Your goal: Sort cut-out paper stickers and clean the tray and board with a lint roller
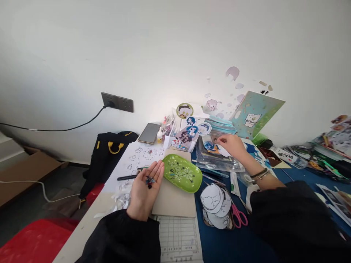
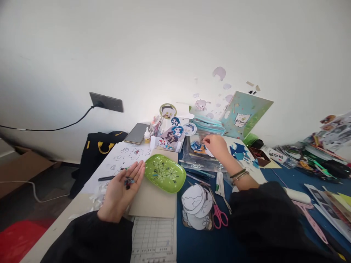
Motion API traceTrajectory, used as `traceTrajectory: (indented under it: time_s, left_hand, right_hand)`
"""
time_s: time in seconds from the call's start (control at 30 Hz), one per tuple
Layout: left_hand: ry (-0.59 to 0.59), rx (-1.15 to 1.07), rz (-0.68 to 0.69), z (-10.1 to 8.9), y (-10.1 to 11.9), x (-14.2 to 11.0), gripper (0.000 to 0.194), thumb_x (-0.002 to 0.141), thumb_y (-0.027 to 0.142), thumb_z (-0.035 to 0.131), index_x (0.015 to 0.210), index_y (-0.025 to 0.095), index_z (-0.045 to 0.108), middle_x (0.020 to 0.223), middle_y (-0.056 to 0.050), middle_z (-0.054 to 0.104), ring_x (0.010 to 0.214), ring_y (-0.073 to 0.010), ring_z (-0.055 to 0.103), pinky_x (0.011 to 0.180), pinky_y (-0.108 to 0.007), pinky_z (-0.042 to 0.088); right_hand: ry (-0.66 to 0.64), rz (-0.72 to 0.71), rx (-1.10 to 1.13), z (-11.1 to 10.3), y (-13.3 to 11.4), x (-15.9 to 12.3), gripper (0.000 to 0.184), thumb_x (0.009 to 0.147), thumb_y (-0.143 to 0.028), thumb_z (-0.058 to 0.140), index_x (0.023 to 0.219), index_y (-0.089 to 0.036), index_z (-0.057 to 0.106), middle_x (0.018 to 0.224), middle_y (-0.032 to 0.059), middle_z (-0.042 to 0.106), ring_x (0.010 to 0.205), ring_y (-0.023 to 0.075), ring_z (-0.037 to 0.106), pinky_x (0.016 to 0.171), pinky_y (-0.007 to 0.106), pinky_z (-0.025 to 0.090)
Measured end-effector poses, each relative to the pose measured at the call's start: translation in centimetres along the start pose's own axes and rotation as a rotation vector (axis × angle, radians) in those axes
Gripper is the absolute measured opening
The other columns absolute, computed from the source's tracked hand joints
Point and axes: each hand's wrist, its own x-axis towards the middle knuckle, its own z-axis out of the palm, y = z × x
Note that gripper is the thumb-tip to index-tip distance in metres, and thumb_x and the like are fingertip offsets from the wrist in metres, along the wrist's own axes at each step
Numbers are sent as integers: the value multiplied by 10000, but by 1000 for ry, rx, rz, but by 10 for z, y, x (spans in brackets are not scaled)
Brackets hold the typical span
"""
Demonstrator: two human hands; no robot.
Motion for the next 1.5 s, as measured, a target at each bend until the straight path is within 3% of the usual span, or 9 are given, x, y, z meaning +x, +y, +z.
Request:
traceTrajectory:
  time_s: [0.2, 0.33, 0.57, 0.8, 0.97, 1.17, 1.27, 1.33, 1.5]
  left_hand:
    - [-8, -2, -11, -4, -3, 1, 412, 908, 132, 309, 1252, -14, 483, 1036, -240, 671, 952, -274, 679, 769, -331, 598]
    - [6, -15, -10, -5, -3, 0, 409, 903, 125, 315, 1245, -12, 492, 1066, -250, 659, 975, -275, 671, 777, -333, 594]
    - [12, -20, -35, -2, -4, -3, 401, 911, 138, 312, 1218, -26, 510, 1101, -260, 643, 996, -282, 661, 784, -334, 591]
    - [-46, -38, -127, -4, -4, -6, 412, 938, 192, 298, 1203, -12, 538, 1150, -242, 632, 959, -242, 672, 719, -290, 587]
    - [-77, -22, -191, -4, -6, -8, 392, 946, 204, 295, 1170, 47, 577, 1111, -212, 655, 903, -208, 681, 617, -240, 571]
    - [-61, -117, -200, -4, -5, -7, 329, 956, 186, 271, 993, 71, 577, 872, -149, 669, 764, -172, 682, 608, -242, 577]
    - [-105, -112, -226, -6, -2, -6, 351, 962, 156, 257, 716, 144, 508, 551, 7, 511, 371, -50, 463, 317, -130, 362]
    - [-157, -89, -241, -7, 1, -7, 394, 966, 154, 249, 602, 174, 399, 455, 62, 354, 285, -32, 298, 257, -145, 211]
    - [-254, 76, -231, -3, 4, -9, 427, 983, 175, 213, 560, 202, 270, 411, 81, 253, 266, -33, 254, 264, -165, 155]
  right_hand:
    - [-159, -574, 162, 11, -101, -34, 166, 856, -236, 571, 916, -251, 725, 897, -19, 720, 791, 112, 651, 711, 192, 467]
    - [-152, -748, 92, 40, -146, -49, 150, 852, -203, 570, 891, -174, 712, 840, 50, 695, 808, 181, 635, 676, 268, 472]
    - [-81, -802, 17, 62, -155, -52, 198, 844, -60, 509, 749, -125, 669, 776, 99, 671, 753, 187, 609, 714, 322, 467]
    - [36, -678, 223, 25, -167, -62, 187, 882, -157, 482, 856, -162, 667, 825, 37, 668, 766, 136, 610, 696, 247, 471]
    - [64, -811, 471, 9, -180, -73, 157, 858, -152, 528, 855, -195, 679, 900, 22, 698, 874, 157, 615, 812, 297, 469]
    - [33, -460, 586, -26, -134, -87, 198, 875, -234, 508, 817, -209, 696, 848, 40, 698, 767, 164, 624, 727, 291, 486]
    - [-155, -267, 545, -48, -102, -115, 201, 856, -272, 524, 770, -241, 703, 819, 27, 697, 722, 173, 625, 654, 280, 477]
    - [-222, -160, 544, -57, -85, -142, 196, 853, -299, 528, 781, -259, 706, 833, 28, 697, 736, 187, 625, 647, 284, 475]
    - [-253, 49, 717, -41, -67, -215, 200, 851, -357, 533, 797, -269, 704, 832, 36, 694, 741, 203, 620, 666, 298, 471]
